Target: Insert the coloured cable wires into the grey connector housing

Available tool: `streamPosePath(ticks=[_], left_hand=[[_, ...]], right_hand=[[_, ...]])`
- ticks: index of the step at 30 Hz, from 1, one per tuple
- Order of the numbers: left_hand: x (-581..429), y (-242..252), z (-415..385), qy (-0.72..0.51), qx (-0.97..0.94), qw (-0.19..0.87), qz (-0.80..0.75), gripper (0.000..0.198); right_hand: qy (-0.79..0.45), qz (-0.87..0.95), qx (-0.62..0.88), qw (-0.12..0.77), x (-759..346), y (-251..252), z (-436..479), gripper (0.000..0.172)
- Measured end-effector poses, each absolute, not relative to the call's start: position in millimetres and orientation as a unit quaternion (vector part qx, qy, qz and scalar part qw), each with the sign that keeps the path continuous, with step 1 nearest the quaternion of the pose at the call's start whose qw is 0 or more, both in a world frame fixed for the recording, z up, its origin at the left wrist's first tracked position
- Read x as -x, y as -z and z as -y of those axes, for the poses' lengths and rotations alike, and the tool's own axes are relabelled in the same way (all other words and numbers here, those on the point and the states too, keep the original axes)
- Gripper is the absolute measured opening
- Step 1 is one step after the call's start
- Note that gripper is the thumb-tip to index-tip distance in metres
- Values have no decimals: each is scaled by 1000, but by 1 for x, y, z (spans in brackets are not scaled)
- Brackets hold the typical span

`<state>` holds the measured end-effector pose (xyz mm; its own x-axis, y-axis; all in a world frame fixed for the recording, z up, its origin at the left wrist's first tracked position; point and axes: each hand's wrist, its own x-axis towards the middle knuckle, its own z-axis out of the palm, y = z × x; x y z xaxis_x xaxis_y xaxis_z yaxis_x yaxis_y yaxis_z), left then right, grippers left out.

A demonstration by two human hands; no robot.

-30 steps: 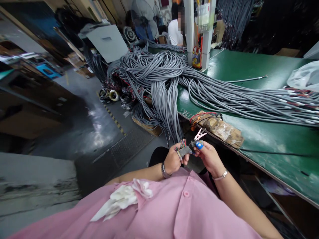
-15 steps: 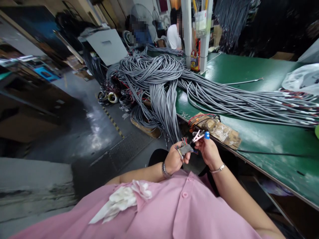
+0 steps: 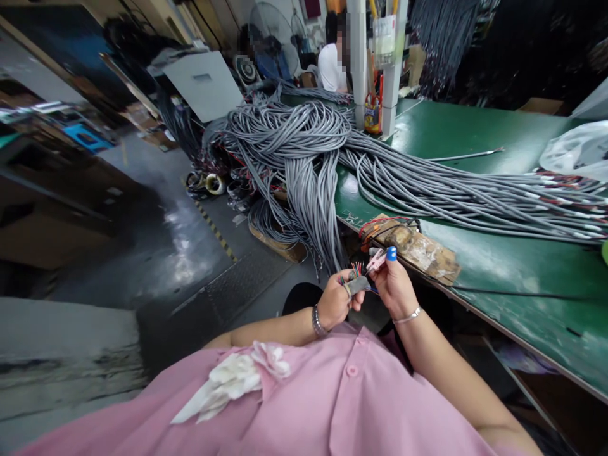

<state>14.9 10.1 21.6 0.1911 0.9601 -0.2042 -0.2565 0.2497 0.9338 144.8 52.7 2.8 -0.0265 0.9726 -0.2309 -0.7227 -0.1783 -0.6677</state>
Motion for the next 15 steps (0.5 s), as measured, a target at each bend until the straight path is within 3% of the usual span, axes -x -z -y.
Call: streamPosePath(ticks=[9,15], left_hand=[[-2,-18,-2,-447,-435,646,-440,36],[5,-15,1,-419,-487,619,-451,35]], right_hand=[[-754,220,319,530,-154,4,-35,50],[-716,367,356,475,-157,4,-10,28]])
